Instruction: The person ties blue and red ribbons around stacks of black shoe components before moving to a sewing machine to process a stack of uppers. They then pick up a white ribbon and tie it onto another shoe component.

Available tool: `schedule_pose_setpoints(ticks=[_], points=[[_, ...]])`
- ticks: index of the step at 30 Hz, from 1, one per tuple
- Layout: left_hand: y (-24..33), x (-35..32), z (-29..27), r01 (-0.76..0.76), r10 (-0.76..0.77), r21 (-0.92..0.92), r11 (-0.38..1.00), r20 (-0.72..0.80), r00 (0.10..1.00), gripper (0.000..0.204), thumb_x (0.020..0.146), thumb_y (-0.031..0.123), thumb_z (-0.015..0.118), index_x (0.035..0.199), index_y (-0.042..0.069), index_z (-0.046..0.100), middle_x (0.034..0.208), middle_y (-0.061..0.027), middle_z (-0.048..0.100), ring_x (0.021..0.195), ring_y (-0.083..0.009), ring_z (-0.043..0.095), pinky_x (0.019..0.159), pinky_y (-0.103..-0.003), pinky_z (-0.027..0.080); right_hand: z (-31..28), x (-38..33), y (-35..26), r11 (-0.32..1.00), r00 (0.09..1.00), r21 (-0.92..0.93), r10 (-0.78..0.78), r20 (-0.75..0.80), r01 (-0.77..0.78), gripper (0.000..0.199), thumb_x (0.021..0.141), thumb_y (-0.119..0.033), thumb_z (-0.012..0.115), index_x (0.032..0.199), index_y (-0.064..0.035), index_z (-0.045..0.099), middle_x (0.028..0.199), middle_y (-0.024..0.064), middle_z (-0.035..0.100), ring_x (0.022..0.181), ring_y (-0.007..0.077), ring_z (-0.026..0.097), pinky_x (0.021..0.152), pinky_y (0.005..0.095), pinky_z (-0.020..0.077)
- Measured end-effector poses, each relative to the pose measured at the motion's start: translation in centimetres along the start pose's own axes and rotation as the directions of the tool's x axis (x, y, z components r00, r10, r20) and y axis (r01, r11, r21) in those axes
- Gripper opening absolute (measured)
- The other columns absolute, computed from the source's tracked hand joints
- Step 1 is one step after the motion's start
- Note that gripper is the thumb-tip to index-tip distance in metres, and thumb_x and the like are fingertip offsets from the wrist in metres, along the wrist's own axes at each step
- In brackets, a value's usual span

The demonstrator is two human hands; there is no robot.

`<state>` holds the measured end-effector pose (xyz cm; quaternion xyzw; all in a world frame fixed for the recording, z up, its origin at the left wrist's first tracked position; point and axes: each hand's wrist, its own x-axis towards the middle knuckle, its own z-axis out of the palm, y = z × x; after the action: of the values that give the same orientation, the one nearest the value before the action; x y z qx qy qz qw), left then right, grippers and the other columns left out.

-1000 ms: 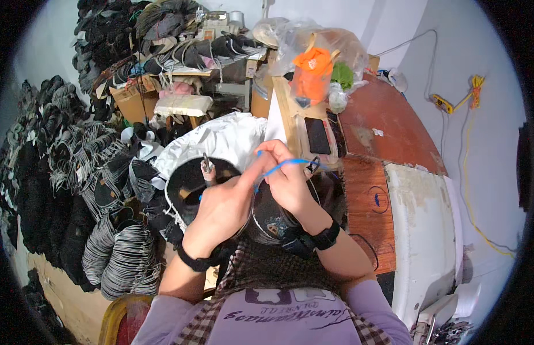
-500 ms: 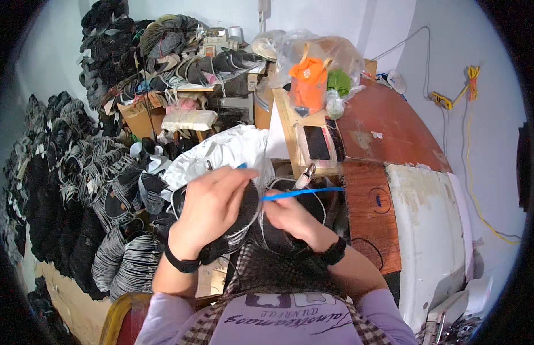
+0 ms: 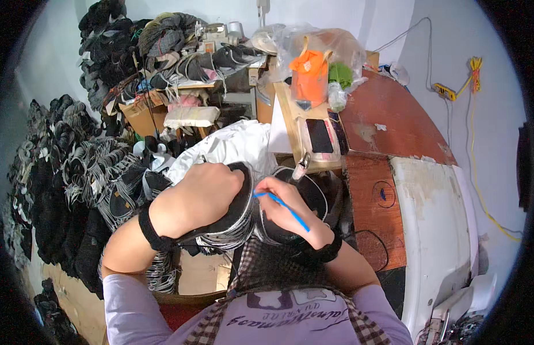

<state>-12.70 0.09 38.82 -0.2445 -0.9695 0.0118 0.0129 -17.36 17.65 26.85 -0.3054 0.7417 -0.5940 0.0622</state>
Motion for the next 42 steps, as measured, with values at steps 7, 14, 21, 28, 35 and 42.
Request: schedule_pose_setpoints(ticks=[7,14,21,28,35,42], points=[[0.7,0.8,1.8,-0.100,0.103,0.038,0.994,-0.071,0.992,0.013,0.072,0.004,0.054,0.084,0.001,0.059,0.074,-0.0173,0.062,0.072,-0.0336,0.062,0.062,-0.041,0.050,1.5,3.9,-1.7,0.978,0.950,0.047,-0.184,-0.253,0.202,0.012,0.090,-0.011,0.051,0.095,0.0005,0.052,0.080,0.0166,0.061,0.074,0.0223,0.062,0.066,0.0319,0.0468],[-1.2,3.9,-6.2,-0.188,0.087,-0.259,0.948,-0.356,0.930,0.008,0.076,0.003,0.057,0.083,0.003,0.060,0.074,-0.0124,0.062,0.069,-0.0276,0.062,0.060,-0.034,0.047,0.9,6.2,0.2,0.741,0.960,0.650,0.274,-0.063,-0.169,0.021,0.090,-0.020,0.050,0.094,-0.0003,0.056,0.064,0.0047,0.057,0.051,0.0119,0.052,0.046,0.0241,0.0400],[-5.9,11.0,-3.7,-0.346,0.313,-0.461,0.817,-0.149,0.938,0.013,0.080,0.010,0.059,0.090,0.002,0.062,0.079,-0.0074,0.064,0.072,-0.0158,0.061,0.063,-0.030,0.047,1.4,5.8,-2.2,0.965,0.977,0.235,-0.153,0.152,0.115,0.018,0.089,-0.014,0.051,0.093,-0.0012,0.063,0.069,0.0026,0.060,0.060,0.0081,0.053,0.054,0.0226,0.0404],[-12.9,6.6,0.1,0.162,-0.065,-0.952,0.260,0.150,0.987,0.030,0.090,0.022,0.054,0.115,0.006,0.052,0.103,-0.0025,0.060,0.083,-0.0122,0.061,0.065,-0.025,0.052,-3.0,4.5,-3.4,0.997,0.877,0.035,0.045,0.478,-0.070,0.019,0.090,-0.015,0.052,0.089,-0.0004,0.064,0.078,0.0022,0.061,0.070,0.0118,0.058,0.062,0.0257,0.0471],[-10.8,6.5,7.5,0.225,0.219,-0.956,-0.189,0.183,0.959,0.037,0.087,0.008,0.055,0.122,-0.002,0.047,0.105,-0.0100,0.060,0.082,-0.0176,0.064,0.073,-0.025,0.053,0.1,6.2,-4.8,0.410,0.893,-0.854,-0.432,0.127,0.320,0.009,0.069,-0.009,0.057,0.077,-0.0064,0.061,0.080,0.0069,0.058,0.079,0.0248,0.059,0.070,0.0361,0.0483],[-12.5,7.3,10.6,0.204,0.184,-0.968,-0.148,0.176,0.967,0.024,0.082,0.012,0.059,0.103,0.001,0.061,0.085,-0.0031,0.065,0.063,-0.0071,0.057,0.054,-0.019,0.044,0.4,7.4,-3.4,0.681,0.880,-0.630,-0.474,0.009,0.374,0.006,0.074,-0.008,0.059,0.078,-0.0052,0.062,0.089,0.0097,0.061,0.078,0.0258,0.059,0.067,0.0360,0.0476]])
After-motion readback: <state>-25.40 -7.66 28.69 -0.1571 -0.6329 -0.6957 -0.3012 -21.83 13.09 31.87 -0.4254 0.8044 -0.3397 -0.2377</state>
